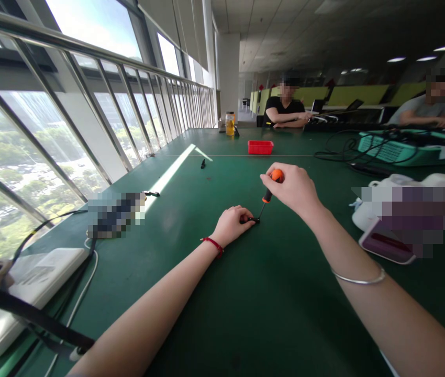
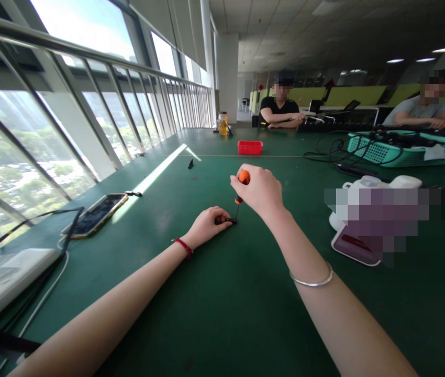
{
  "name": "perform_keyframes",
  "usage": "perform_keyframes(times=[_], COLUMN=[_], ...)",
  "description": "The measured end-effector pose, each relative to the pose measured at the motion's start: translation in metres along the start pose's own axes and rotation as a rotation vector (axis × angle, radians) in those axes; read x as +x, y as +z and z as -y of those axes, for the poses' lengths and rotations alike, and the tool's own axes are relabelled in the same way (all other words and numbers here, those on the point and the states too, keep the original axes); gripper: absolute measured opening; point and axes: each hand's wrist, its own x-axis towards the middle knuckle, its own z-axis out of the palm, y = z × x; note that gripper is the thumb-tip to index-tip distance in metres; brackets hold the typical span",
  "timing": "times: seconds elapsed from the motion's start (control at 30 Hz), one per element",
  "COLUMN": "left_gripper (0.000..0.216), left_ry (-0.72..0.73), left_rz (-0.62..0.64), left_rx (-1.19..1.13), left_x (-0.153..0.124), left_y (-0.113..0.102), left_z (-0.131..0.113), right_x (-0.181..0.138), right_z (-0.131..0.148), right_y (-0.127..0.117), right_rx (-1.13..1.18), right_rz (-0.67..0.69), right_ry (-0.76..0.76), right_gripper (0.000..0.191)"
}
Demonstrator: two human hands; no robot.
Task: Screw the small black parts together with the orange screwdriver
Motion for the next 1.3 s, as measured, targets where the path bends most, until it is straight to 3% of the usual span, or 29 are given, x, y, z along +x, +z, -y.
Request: perform_keyframes(times=[0.1,0.3,0.43,0.7,0.83,0.93,1.07,1.17,1.3], left_gripper=[0.015,0.015,0.015,0.016,0.014,0.014,0.014,0.014,0.014], left_ry=[0.001,-0.001,0.004,0.002,-0.003,0.002,0.003,0.004,0.005], left_rz=[0.000,-0.002,-0.004,0.004,0.003,-0.003,-0.003,-0.004,-0.001], left_rx=[-0.003,-0.002,-0.003,-0.003,0.002,-0.001,-0.001,-0.001,-0.005], left_x=[-0.0001,0.0001,0.0001,-0.0002,0.0001,0.0002,0.0001,0.0001,0.0000], left_y=[-0.0002,-0.0001,0.0001,0.0003,0.0000,0.0001,0.0005,0.0006,0.0005], left_z=[-0.0001,-0.0002,-0.0002,0.0006,-0.0001,-0.0001,0.0003,0.0001,-0.0004], right_x=[0.0000,-0.0003,-0.0003,-0.0004,-0.0008,-0.0015,-0.0020,-0.0016,-0.0012], right_z=[0.0008,0.0010,0.0008,0.0018,0.0020,0.0029,0.0037,0.0033,0.0034], right_y=[-0.0007,0.0001,0.0007,0.0009,0.0000,-0.0009,-0.0007,-0.0010,-0.0036], right_rx=[0.030,-0.017,-0.003,-0.014,-0.009,-0.027,-0.065,-0.082,-0.076], right_rz=[0.023,0.026,0.025,0.021,0.005,0.025,0.030,0.029,0.029], right_ry=[-0.008,-0.007,-0.011,0.004,0.008,-0.012,-0.038,-0.028,0.005], right_gripper=[0.013,0.029,0.012,0.030,0.013,0.023,0.020,0.032,0.014])
